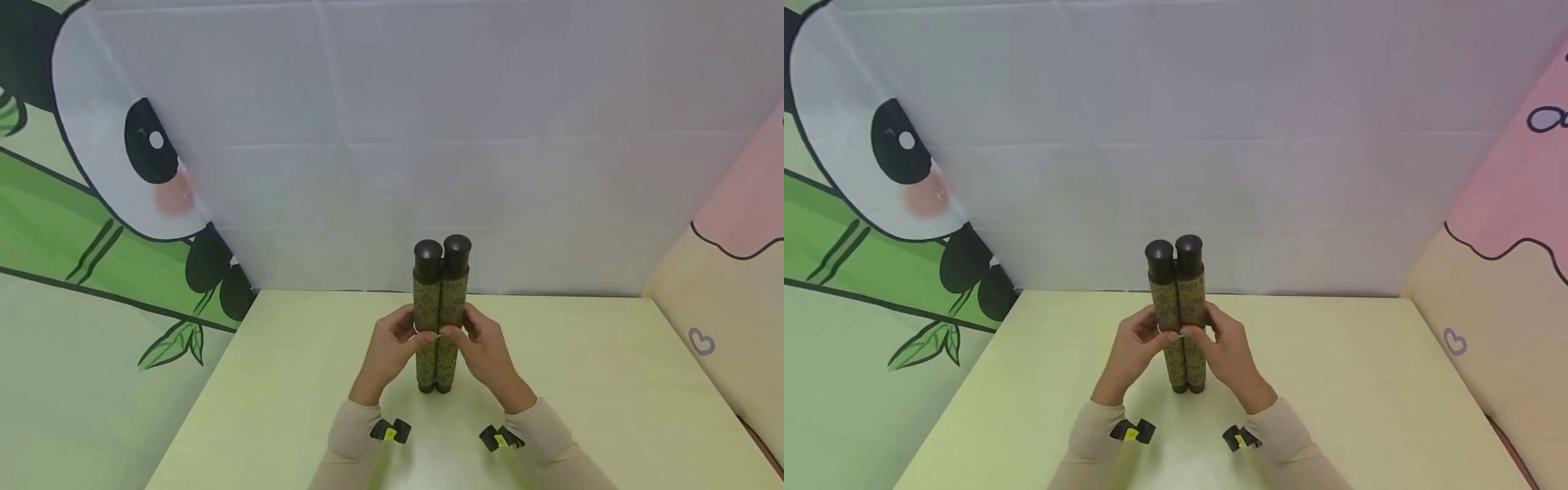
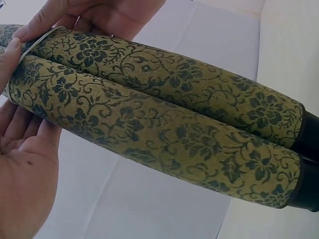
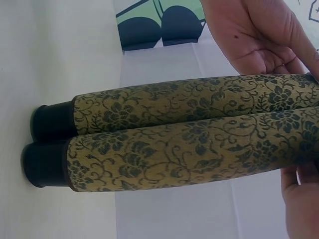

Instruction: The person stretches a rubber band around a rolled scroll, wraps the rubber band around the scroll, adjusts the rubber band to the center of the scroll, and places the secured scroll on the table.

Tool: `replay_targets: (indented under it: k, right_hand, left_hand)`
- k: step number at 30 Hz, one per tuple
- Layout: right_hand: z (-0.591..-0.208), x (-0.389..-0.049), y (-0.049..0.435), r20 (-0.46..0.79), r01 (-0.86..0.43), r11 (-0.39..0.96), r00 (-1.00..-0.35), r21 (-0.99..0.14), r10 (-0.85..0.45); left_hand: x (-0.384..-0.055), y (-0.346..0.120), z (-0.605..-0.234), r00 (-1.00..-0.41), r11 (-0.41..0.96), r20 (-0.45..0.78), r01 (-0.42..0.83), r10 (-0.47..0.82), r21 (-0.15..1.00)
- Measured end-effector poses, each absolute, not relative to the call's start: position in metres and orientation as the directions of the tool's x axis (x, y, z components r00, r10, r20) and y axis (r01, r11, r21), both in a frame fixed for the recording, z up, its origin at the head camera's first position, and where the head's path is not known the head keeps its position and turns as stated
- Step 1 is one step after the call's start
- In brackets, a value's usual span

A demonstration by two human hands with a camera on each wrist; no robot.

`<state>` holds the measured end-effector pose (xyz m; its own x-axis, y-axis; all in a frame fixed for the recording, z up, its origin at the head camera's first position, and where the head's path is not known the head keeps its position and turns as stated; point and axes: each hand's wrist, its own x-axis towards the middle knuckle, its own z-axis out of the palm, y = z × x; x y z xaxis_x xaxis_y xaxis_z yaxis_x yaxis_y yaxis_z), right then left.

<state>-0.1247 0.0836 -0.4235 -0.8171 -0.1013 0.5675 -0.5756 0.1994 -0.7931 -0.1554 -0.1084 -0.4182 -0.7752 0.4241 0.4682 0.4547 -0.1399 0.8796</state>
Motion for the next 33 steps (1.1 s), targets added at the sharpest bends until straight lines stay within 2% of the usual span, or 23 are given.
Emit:
replay_targets:
  k: [12,23,28,33]
  right_hand:
    - [-0.428,-0.115,0.077,0.616,-0.619,0.120,-0.785,-0.776,-0.068]
    - [-0.421,-0.102,0.068,0.598,-0.596,0.137,-0.801,-0.791,-0.034]
    - [-0.406,-0.088,0.062,0.620,-0.618,0.144,-0.783,-0.773,-0.035]
    - [-0.407,-0.084,0.059,0.639,-0.638,0.149,-0.768,-0.756,-0.041]
  left_hand:
    - [-0.146,-0.113,-0.420,-0.777,-0.143,0.474,0.459,0.415,0.877]
    - [-0.143,-0.115,-0.424,-0.762,-0.179,0.489,0.459,0.425,0.870]
    - [-0.140,-0.117,-0.425,-0.765,-0.186,0.478,0.443,0.432,0.877]
    - [-0.137,-0.120,-0.427,-0.775,-0.183,0.467,0.432,0.426,0.883]
